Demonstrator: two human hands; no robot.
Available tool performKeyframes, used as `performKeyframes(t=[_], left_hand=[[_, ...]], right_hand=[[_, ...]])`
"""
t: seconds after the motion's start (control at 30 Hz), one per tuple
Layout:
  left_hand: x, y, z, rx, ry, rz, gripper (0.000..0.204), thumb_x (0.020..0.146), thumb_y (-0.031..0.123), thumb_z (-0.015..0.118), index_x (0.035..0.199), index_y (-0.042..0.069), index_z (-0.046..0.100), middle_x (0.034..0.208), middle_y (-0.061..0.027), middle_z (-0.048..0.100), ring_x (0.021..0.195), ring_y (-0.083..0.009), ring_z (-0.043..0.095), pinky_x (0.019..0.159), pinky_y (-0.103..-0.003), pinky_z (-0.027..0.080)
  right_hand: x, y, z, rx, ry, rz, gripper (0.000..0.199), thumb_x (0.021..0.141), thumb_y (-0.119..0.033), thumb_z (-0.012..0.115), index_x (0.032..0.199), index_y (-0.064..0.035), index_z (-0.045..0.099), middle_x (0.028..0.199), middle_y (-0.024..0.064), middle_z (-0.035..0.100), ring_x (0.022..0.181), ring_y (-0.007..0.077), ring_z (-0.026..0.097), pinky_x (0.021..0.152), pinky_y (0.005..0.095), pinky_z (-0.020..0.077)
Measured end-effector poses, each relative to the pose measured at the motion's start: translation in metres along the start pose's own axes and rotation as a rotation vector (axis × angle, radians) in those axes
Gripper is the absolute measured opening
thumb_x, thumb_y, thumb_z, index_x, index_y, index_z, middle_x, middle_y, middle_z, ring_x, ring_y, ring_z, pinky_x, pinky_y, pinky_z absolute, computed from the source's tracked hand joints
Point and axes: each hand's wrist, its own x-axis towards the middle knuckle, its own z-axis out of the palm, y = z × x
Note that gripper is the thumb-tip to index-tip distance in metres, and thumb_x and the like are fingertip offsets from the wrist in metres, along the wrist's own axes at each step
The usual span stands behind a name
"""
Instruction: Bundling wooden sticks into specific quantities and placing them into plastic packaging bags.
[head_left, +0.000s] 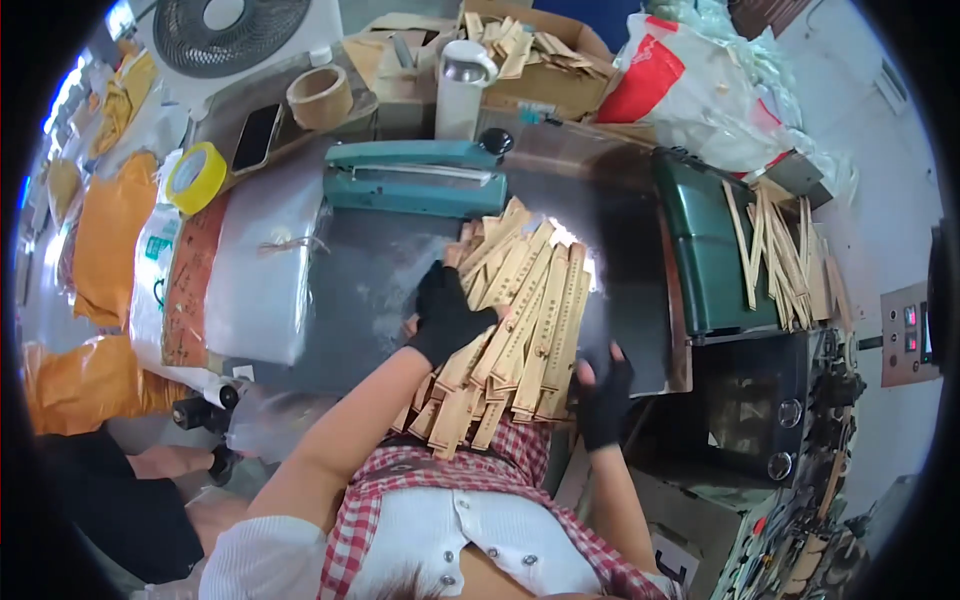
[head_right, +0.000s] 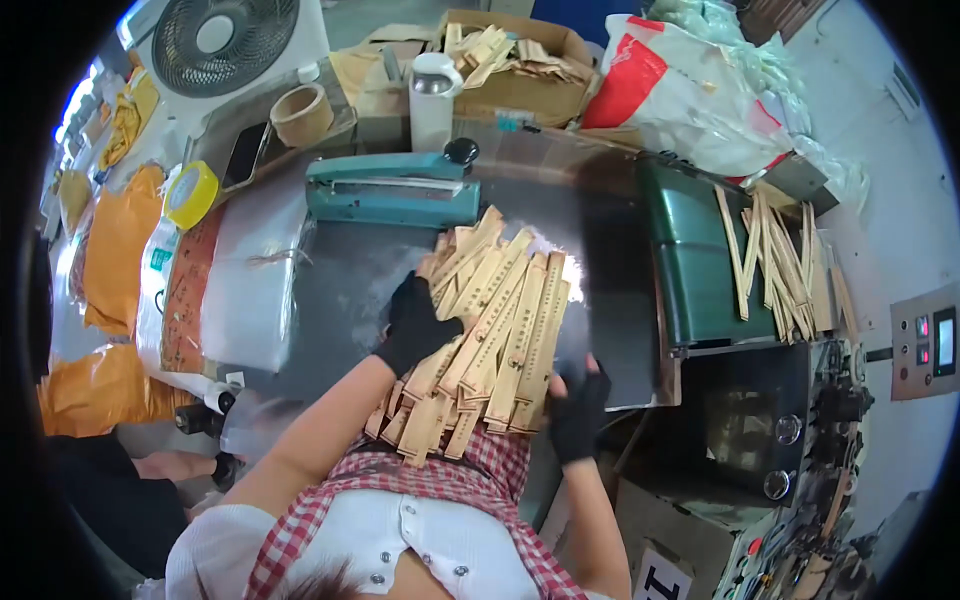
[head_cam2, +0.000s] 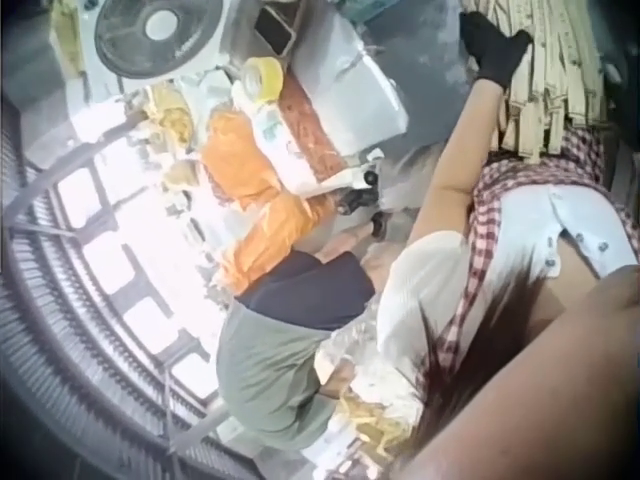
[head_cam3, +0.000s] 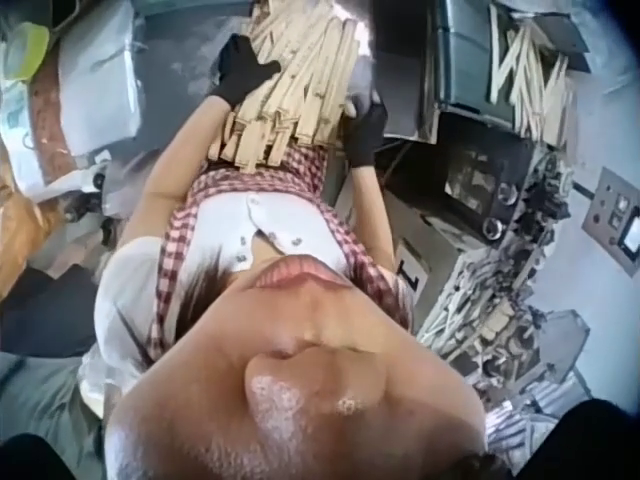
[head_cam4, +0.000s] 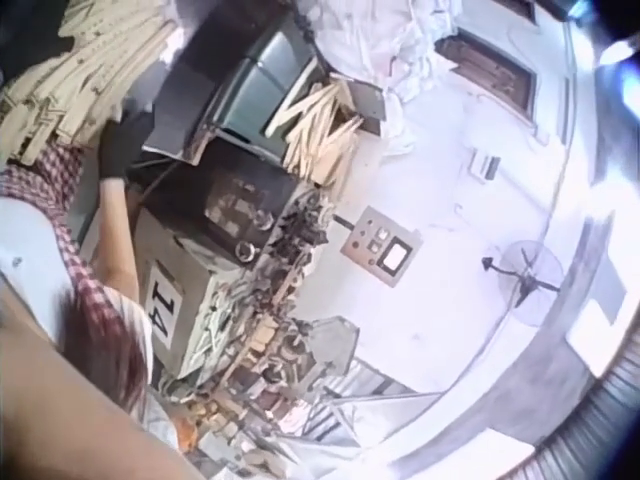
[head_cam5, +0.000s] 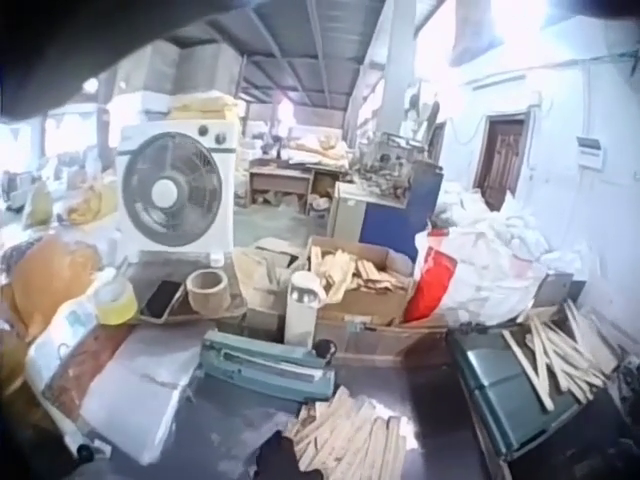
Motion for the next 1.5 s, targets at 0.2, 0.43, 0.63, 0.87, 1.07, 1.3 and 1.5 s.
performKeyframes(t=[0.2, 0.43, 0.63, 0.87, 1.07, 1.3, 1.5], left_hand=[[0.045, -0.002, 0.024, -0.682, -0.356, -0.275, 0.096, 0.064, 0.048, 0.079, 0.124, -0.014, 0.037, 0.103, -0.0235, 0.058, 0.096, -0.0319, 0.061, 0.082, -0.039, 0.050], [-0.063, 0.003, -0.026, -0.722, -0.101, 0.101, 0.089, 0.065, 0.027, 0.084, 0.127, -0.007, 0.030, 0.113, -0.0176, 0.051, 0.103, -0.0238, 0.055, 0.084, -0.035, 0.050], [-0.067, -0.069, -0.093, -1.177, -0.150, -0.409, 0.092, 0.065, 0.013, 0.082, 0.134, 0.000, 0.023, 0.124, -0.0140, 0.043, 0.110, -0.0224, 0.051, 0.090, -0.035, 0.047], [-0.051, -0.093, -0.101, -0.419, 0.283, -0.186, 0.087, 0.067, 0.005, 0.077, 0.136, -0.002, 0.025, 0.122, -0.0158, 0.043, 0.114, -0.0259, 0.048, 0.097, -0.036, 0.042], [-0.058, -0.096, -0.102, -0.445, 0.282, -0.234, 0.095, 0.066, 0.011, 0.080, 0.139, -0.004, 0.020, 0.125, -0.0172, 0.042, 0.116, -0.0266, 0.046, 0.098, -0.036, 0.041], [-0.060, -0.089, -0.110, -0.312, 0.266, -0.198, 0.096, 0.067, 0.016, 0.081, 0.139, -0.004, 0.021, 0.129, -0.0187, 0.040, 0.120, -0.0291, 0.043, 0.102, -0.037, 0.036], [-0.056, -0.101, -0.104, -0.439, 0.299, -0.155, 0.098, 0.063, 0.018, 0.083, 0.137, -0.004, 0.023, 0.128, -0.0196, 0.040, 0.121, -0.0316, 0.042, 0.102, -0.037, 0.036]], right_hand=[[0.050, -0.097, 0.114, 0.586, -0.380, 0.256, 0.057, 0.081, -0.030, 0.070, 0.121, 0.0012, 0.046, 0.103, 0.0187, 0.062, 0.090, 0.0301, 0.063, 0.077, 0.0384, 0.0498], [-0.028, -0.076, 0.115, 0.959, -0.553, 0.132, 0.073, 0.077, -0.021, 0.075, 0.133, -0.0014, 0.032, 0.118, 0.0132, 0.056, 0.106, 0.0219, 0.057, 0.085, 0.0341, 0.0492], [-0.002, -0.164, 0.151, 0.497, -0.907, -0.145, 0.070, 0.073, -0.028, 0.075, 0.125, -0.0007, 0.037, 0.106, 0.0190, 0.055, 0.101, 0.0295, 0.056, 0.086, 0.0369, 0.0460], [0.189, -0.203, 0.137, 0.443, -0.533, -0.586, 0.026, 0.082, -0.019, 0.060, 0.103, -0.0027, 0.058, 0.099, 0.0191, 0.062, 0.094, 0.0357, 0.059, 0.081, 0.0421, 0.0476], [0.424, -0.288, 0.089, -0.630, -0.169, -0.325, 0.049, 0.076, -0.033, 0.064, 0.116, -0.0056, 0.059, 0.118, 0.0200, 0.060, 0.109, 0.0349, 0.058, 0.091, 0.0410, 0.0474], [0.524, -0.230, 0.099, -0.708, -0.147, -0.359, 0.041, 0.080, -0.034, 0.054, 0.100, -0.0006, 0.068, 0.103, 0.0238, 0.065, 0.100, 0.0374, 0.062, 0.085, 0.0414, 0.0490], [0.449, -0.211, 0.042, -0.423, 0.270, -0.452, 0.028, 0.085, -0.024, 0.049, 0.089, -0.0018, 0.065, 0.098, 0.0245, 0.064, 0.091, 0.0401, 0.062, 0.080, 0.0482, 0.0488]])
